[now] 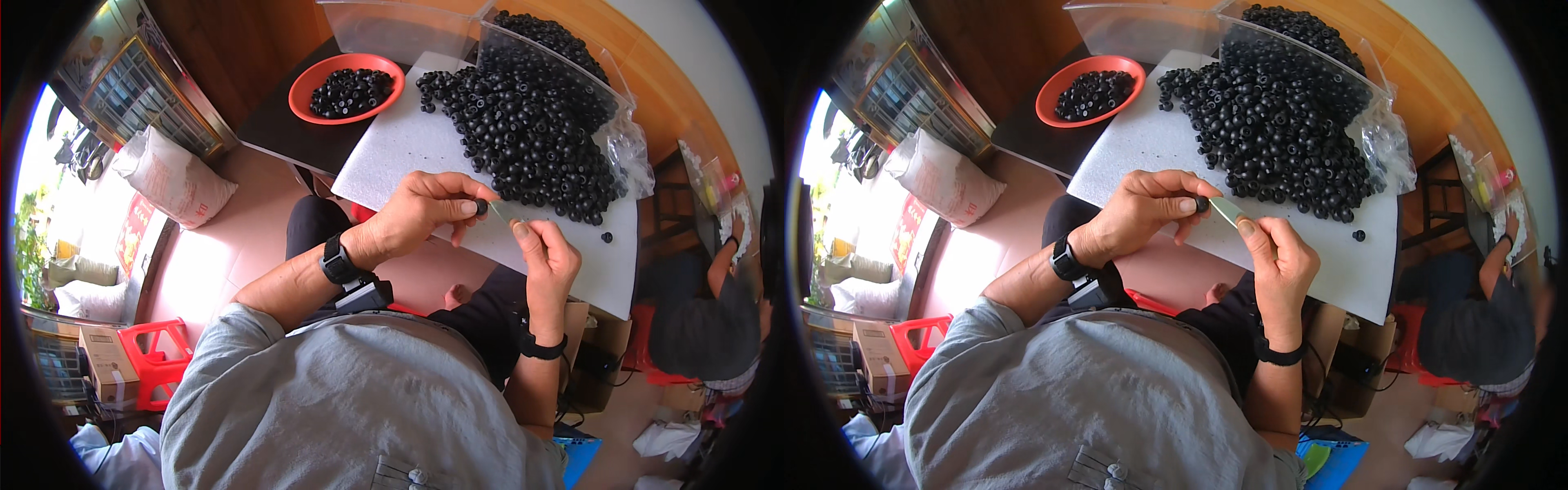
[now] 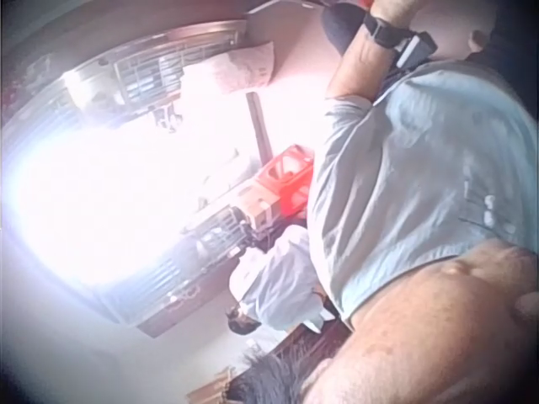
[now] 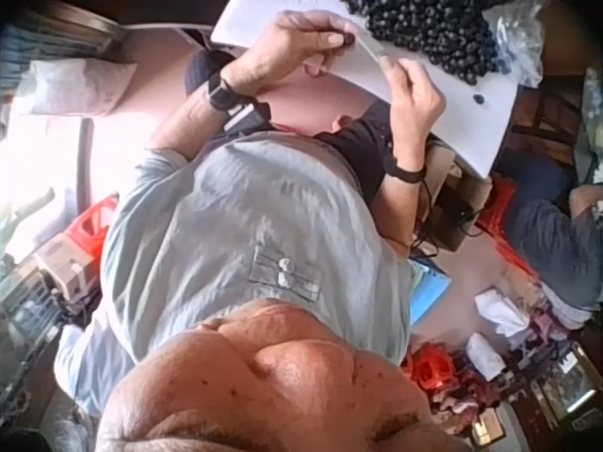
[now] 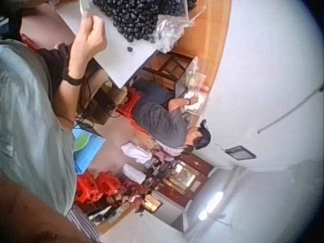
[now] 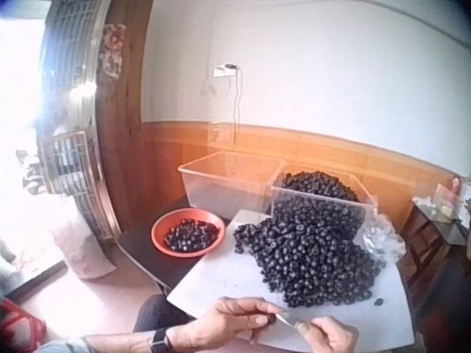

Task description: Sorting and processing small black components or fruit-like objects on a table.

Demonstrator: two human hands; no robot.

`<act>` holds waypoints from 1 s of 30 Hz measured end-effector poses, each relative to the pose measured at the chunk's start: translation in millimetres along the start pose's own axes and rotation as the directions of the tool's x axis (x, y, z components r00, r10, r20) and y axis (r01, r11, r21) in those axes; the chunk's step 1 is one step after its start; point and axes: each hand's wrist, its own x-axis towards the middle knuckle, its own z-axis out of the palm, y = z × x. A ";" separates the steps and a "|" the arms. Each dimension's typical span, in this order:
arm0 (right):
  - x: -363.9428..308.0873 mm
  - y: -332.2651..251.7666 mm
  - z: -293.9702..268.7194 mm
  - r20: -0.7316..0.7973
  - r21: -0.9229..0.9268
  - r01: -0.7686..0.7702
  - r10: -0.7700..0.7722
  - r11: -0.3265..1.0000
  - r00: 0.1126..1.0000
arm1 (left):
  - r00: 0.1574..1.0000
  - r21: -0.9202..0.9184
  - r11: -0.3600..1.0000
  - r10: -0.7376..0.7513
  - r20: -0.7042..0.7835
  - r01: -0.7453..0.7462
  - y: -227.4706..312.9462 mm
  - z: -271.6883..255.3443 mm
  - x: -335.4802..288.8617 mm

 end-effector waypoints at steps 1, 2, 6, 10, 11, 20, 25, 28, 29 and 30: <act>0.0 0.1 0.2 -0.002 -0.004 0.004 -0.004 1.000 1.000 | 1.000 -0.001 1.000 -0.001 0.000 0.001 -1.2 -0.5 0.4; 0.1 0.2 0.4 -0.005 -0.007 0.008 -0.008 1.000 1.000 | 1.000 -0.032 0.999 0.012 0.010 -0.012 -3.1 -1.3 1.2; 0.0 -1.0 0.6 -0.002 -0.028 0.001 -0.001 1.000 1.000 | 1.000 -0.046 0.999 0.022 0.022 -0.021 -4.7 -0.7 1.7; 0.6 0.0 1.1 -0.003 -0.035 0.006 -0.006 0.999 1.000 | 0.999 -0.040 0.998 0.042 0.030 -0.041 -8.0 -1.7 3.1; 0.7 0.0 1.0 -0.001 -0.038 0.006 -0.006 0.999 1.000 | 0.998 -0.042 0.998 0.046 0.032 -0.045 -8.0 -1.4 3.1; 0.7 1.6 1.6 -0.003 -0.055 0.064 -0.064 0.996 0.998 | 1.000 -0.061 0.998 0.005 0.021 -0.004 -3.6 -0.1 4.7; 1.0 1.1 0.8 -0.010 -0.055 0.061 -0.062 0.997 0.998 | 1.000 -0.056 0.998 0.009 0.028 -0.008 -3.9 -0.1 6.5; 1.2 1.0 0.6 -0.009 -0.057 0.052 -0.052 0.997 0.999 | 1.000 -0.069 0.998 0.011 0.029 -0.009 -3.9 -0.2 5.9; 1.2 1.0 0.6 -0.009 -0.056 0.046 -0.047 0.997 0.999 | 0.999 -0.084 0.996 0.016 0.034 -0.013 -4.4 -0.6 5.7; 1.2 1.0 0.9 -0.009 -0.055 0.046 -0.047 0.997 0.999 | 0.999 -0.098 0.995 0.021 0.039 -0.018 -4.8 -0.9 5.7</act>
